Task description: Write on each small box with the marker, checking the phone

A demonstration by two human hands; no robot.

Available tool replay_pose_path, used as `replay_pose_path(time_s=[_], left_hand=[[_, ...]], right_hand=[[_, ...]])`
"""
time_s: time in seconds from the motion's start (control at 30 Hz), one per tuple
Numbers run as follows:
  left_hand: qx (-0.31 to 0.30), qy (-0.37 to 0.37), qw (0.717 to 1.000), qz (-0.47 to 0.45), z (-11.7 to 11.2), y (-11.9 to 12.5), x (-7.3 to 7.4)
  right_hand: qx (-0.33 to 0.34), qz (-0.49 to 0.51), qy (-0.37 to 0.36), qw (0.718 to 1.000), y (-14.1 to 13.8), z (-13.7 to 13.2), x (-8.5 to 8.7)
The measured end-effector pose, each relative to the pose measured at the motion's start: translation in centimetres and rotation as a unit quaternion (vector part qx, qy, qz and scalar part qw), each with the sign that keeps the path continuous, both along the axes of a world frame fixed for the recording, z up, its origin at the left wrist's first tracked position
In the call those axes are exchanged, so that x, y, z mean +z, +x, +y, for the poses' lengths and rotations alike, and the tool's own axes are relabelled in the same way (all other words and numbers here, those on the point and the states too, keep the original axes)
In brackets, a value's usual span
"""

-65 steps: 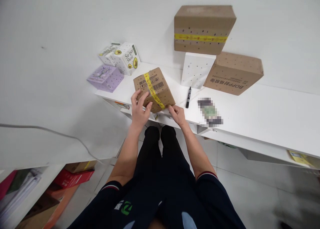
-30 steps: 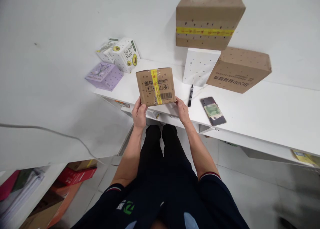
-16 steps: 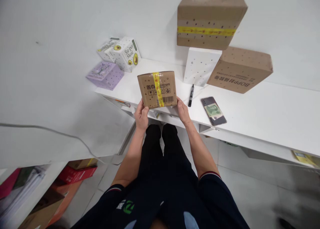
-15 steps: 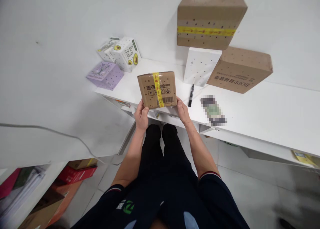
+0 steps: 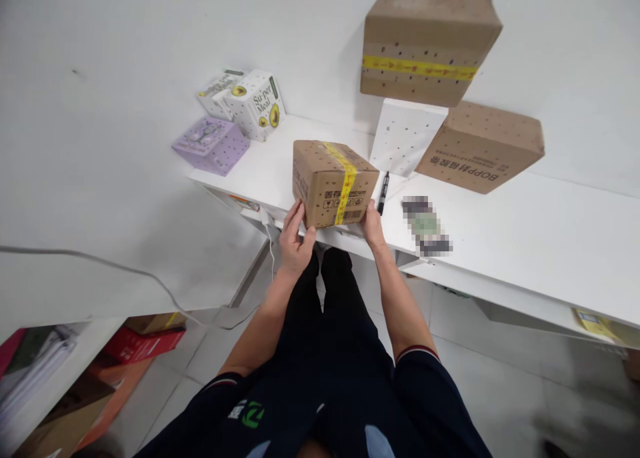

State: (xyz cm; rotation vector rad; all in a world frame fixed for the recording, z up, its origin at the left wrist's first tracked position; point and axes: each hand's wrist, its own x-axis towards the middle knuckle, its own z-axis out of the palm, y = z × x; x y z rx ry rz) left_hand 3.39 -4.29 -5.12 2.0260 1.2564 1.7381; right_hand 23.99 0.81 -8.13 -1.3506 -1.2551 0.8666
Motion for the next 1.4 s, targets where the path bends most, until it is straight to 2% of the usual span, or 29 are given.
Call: replay_pose_path(time_s=[0.1,0.2,0.57,0.8,0.93,1.1,1.27,1.4], left_hand=[[0.033,0.045,0.997,0.06,-0.3,0.6,1.5],[0.054,0.065,0.993,0.083,-0.4,1.1,2.3],[0.038,0.07,0.994,0.069,-0.2,1.0,2.2],[0.073,0.092,0.987,0.108,-0.6,1.3,3.4],[0.111,0.102,0.977,0.154,-0.9,1.6,4.2],[0.123,0.075,0.97,0.194,-0.4,2.1,4.1],[0.075,-0.007,0.974,0.215,0.4,2.4,4.6],[0.036,-0.037,0.971,0.232,0.8,2.0,5.9]], right_hand=[[-0.032,0.041,-0.012,0.999,0.1,0.2,-0.1],[-0.044,0.048,-0.007,0.998,0.2,0.1,0.1],[-0.04,0.114,-0.028,0.992,-0.1,0.0,0.2],[-0.053,0.12,-0.036,0.991,-0.1,0.1,0.7],[-0.055,0.072,-0.067,0.994,-0.4,0.4,1.5],[-0.06,-0.023,-0.09,0.994,-1.3,1.0,2.7],[-0.067,-0.128,-0.081,0.986,-1.6,1.9,2.9],[-0.064,-0.119,-0.077,0.988,-1.6,1.9,2.7]])
